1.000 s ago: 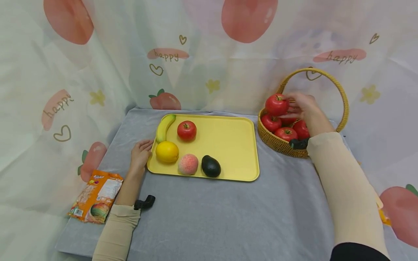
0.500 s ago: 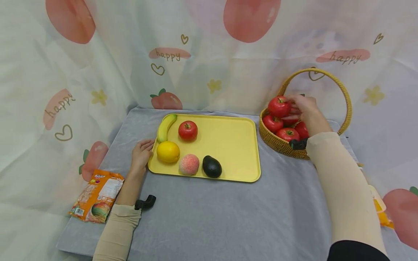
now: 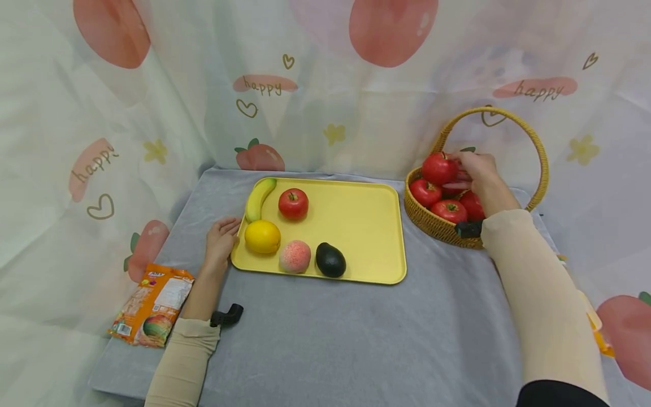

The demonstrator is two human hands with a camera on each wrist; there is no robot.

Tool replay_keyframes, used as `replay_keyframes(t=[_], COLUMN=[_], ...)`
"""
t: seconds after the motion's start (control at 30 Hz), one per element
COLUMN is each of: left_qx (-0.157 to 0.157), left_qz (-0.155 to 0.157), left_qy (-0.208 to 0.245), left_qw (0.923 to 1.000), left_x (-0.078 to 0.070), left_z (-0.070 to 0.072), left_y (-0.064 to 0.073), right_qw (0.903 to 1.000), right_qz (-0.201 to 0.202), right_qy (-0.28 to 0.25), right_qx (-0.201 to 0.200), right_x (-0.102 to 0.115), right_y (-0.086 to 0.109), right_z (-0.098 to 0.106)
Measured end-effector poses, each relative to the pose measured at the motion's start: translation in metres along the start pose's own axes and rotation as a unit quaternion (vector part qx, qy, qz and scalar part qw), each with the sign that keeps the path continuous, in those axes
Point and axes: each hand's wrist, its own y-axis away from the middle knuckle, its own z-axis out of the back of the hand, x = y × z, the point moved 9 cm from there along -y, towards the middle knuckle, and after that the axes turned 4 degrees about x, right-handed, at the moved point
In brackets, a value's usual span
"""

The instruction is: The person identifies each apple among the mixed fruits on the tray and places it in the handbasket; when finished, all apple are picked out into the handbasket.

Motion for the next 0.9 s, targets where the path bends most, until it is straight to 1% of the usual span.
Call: replay_keyframes(t=[0.1,0.17,0.27,0.3,0.37,0.47,0.53,0.6,0.67,0.73,0.9], left_qx=[-0.001,-0.001,-0.001,0.000,0.000,-0.001,-0.002,-0.002,-0.002,-0.002,0.005], left_qz=[0.001,0.001,0.001,0.002,0.005,0.007,0.008,0.008,0.009,0.009,0.012], left_qy=[-0.001,-0.001,-0.001,-0.002,-0.002,-0.004,-0.005,-0.005,-0.005,-0.005,-0.006], left_qw=[1.0000,1.0000,1.0000,1.0000,1.0000,1.0000,1.0000,1.0000,0.9999,0.9999,0.9999], left_x=[0.001,0.001,0.001,0.001,0.001,0.001,0.000,0.000,-0.001,-0.001,0.000], left_z=[0.000,0.000,0.001,0.001,0.001,0.001,0.000,0.000,0.000,0.000,-0.001], left_y=[-0.001,-0.001,-0.001,-0.001,0.000,0.000,0.000,-0.001,-0.001,-0.001,0.000], right_qw=[0.9992,0.9972,0.9929,0.9917,0.9911,0.9916,0.9922,0.9916,0.9910,0.9914,0.9919], right_qz=[0.005,0.011,0.026,0.036,0.057,0.083,0.095,0.108,0.119,0.122,0.126], right_qy=[0.031,0.057,0.076,0.076,0.059,0.018,-0.018,-0.040,-0.041,-0.038,0.014], right_qx=[-0.023,-0.048,-0.087,-0.098,-0.105,-0.097,-0.079,-0.059,-0.043,-0.028,0.008], right_x=[0.001,0.003,0.008,0.011,0.017,0.024,0.027,0.030,0.033,0.034,0.034], right_y=[0.001,0.003,0.009,0.010,0.014,0.021,0.026,0.031,0.038,0.043,0.050], right_z=[0.004,0.007,0.011,0.012,0.011,0.004,-0.004,-0.013,-0.024,-0.033,-0.061])
